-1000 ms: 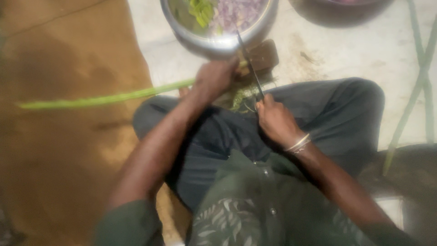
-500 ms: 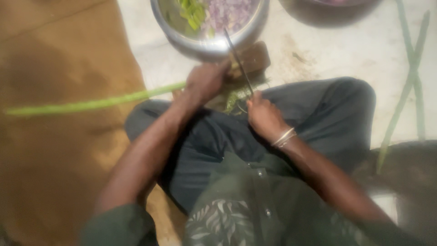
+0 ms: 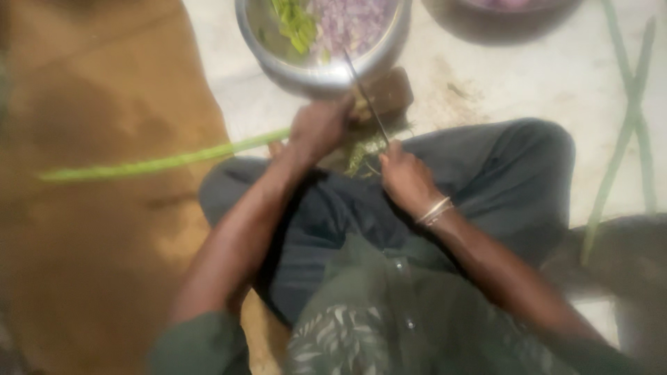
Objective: The person sits cross-legged on the floor and uses a large knife to chop green stalks on a small wooden block. Chopped pieces fall into a metal bowl that already contains chopped onions. The person continues chopping the stalks one at a time.
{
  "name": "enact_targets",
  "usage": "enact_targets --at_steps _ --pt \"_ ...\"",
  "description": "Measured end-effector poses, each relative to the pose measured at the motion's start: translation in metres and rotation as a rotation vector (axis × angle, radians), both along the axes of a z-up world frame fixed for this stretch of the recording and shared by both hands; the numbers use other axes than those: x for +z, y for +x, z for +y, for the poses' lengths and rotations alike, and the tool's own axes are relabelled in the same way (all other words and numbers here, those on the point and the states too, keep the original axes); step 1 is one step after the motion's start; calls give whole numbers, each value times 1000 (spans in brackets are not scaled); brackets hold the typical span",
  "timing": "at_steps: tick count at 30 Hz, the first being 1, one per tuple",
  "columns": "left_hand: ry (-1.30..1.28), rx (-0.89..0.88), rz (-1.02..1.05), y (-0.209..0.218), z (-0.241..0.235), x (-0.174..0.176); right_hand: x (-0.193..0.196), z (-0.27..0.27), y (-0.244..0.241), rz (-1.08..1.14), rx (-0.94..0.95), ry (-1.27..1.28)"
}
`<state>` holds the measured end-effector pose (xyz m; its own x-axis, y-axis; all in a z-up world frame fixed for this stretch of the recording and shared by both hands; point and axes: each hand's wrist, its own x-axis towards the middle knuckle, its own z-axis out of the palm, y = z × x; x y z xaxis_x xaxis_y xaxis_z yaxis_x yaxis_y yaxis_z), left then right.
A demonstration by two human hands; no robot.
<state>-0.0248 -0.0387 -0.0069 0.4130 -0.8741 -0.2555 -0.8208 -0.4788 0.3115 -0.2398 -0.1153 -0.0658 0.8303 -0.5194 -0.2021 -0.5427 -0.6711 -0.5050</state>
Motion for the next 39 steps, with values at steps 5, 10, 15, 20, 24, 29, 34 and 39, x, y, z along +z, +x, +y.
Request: enact_targets --at_steps 5,10,15,20,24,29,34,39 --pt "-140 -37 31 2 -3 3 -5 -7 21 -122 15 -87" --pt "-136 -4 53 5 2 4 5 -5 11 -93 -171 1" --pt "-135 -24 70 7 1 13 31 -26 -12 -487 -334 286" --pt "-98 -112 10 -21 6 32 55 -60 5 -453 -448 1084" --pt "-227 -166 76 -39 27 59 86 -64 18 -326 -375 1160" --pt "-238 -113 61 -57 41 94 116 -65 14 -321 -147 905" --pt "-352 -64 87 -73 43 138 123 -66 6 -515 -58 1439" --pt "-316 179 339 -88 37 182 116 -46 11 -756 50 1892"
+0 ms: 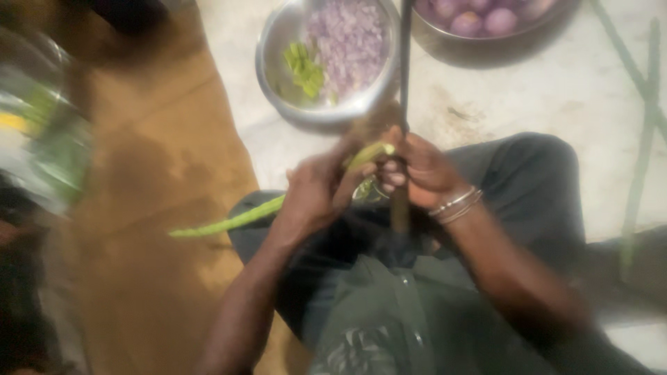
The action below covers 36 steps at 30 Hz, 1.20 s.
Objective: The person sits cross-legged on the floor and uses a large knife to chop green stalks on a small wooden block. Chopped pieces fall into a metal bowl that already contains chopped onions. The person continues chopping the stalks one at a time.
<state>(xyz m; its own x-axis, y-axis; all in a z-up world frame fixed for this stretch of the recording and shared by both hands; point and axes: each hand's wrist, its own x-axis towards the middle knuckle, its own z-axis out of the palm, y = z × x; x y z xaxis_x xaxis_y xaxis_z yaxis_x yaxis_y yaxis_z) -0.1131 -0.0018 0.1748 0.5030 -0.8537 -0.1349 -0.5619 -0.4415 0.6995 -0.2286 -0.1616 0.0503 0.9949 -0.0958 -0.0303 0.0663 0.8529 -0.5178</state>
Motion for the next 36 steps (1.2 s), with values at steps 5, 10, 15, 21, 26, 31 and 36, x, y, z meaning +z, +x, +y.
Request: enact_targets --at_steps 5,10,15,21,26,31,36 --pt "-396 176 -84 -4 10 29 -26 43 5 41 -33 -89" --pt "-570 452 -310 45 61 70 -79 53 -3 622 -165 -714" --pt "-565 477 -563 67 108 101 -121 6 -17 934 -329 -1229" --pt "-188 50 -417 47 61 51 -122 -4 -20 975 -310 -1014" --pt "152 0 -126 21 -1 -32 -131 -10 -28 834 -360 -629" --pt "330 -163 -138 37 -12 -87 -126 -15 -39 756 -506 -556" --pt "-24 -273 -207 92 -29 -138 -87 -3 -36 735 -407 -708"
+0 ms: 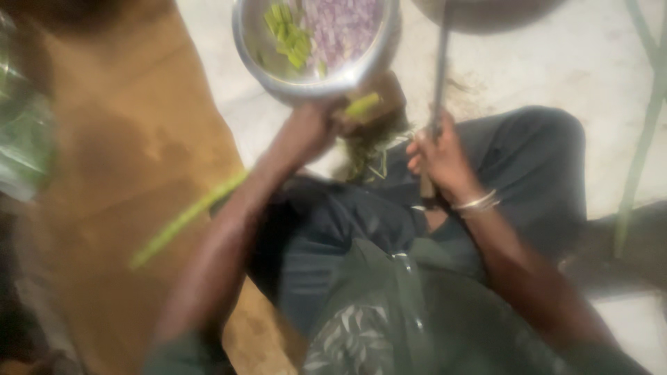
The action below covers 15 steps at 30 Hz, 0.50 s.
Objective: The person sits cross-legged on the floor and uses a large knife to chop green stalks on a small wooden block. Chopped pieces fall into a metal bowl that already contains chopped onions. The person continues chopping the stalks one at a time.
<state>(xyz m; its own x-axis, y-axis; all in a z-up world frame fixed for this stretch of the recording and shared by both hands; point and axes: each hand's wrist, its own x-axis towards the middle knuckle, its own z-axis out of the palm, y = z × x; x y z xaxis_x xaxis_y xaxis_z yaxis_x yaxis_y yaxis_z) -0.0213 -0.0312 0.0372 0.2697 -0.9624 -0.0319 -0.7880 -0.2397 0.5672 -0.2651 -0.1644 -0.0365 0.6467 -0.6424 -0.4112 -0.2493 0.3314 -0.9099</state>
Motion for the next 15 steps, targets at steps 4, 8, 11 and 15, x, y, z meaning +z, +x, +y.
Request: enact_targets --at_steps 4,8,11,15 --pt "158 70 -17 13 -7 -31 16 25 -3 232 275 -188" --pt "30 120 -12 10 -2 -52 6 49 -4 267 348 -814" --pt "2 112 -82 11 -2 -68 5 59 -1 251 362 -789" --pt "-23 105 -87 15 -7 -89 12 66 3 311 373 -978"
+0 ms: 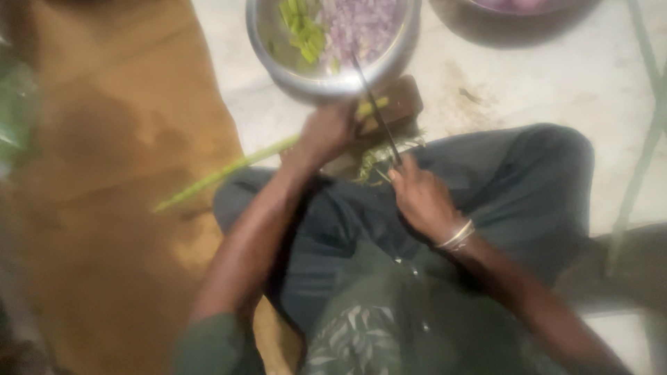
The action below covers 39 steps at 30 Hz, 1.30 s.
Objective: The person sits cross-legged on the floor and uses a large knife to chop green stalks on a small wooden block. Chopped pieces fall into a metal bowl that already contains chopped onions. The person continues chopping the stalks one at a time.
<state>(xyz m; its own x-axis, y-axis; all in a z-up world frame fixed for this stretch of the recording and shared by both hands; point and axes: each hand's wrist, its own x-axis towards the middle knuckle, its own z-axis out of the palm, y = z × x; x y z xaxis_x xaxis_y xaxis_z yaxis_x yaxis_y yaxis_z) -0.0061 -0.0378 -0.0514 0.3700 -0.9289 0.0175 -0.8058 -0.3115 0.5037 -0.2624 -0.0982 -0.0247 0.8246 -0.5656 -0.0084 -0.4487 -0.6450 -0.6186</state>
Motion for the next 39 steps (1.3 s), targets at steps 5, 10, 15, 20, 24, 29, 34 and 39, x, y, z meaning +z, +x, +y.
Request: enact_targets --at_steps 5,10,15,20,24,29,34,39 --pt "-163 -10 -44 -3 -7 -11 6 0 5 180 36 1" --pt "-228 31 131 -9 -8 2 12 0 12 295 48 -78" --pt "-310 26 196 -16 -6 20 15 -5 14 386 69 -66" --pt "-245 4 144 -14 -9 23 8 -10 25 394 103 -77" --pt "-363 -37 105 -9 -9 21 0 -15 42 328 91 -65" --pt "-266 -8 80 -7 -11 10 -14 -21 36 355 116 -12" --pt "-307 -36 104 -4 -13 -3 -36 -27 45 317 176 -130" --pt "-308 -39 93 3 -11 -8 -54 -29 51 248 85 -35"
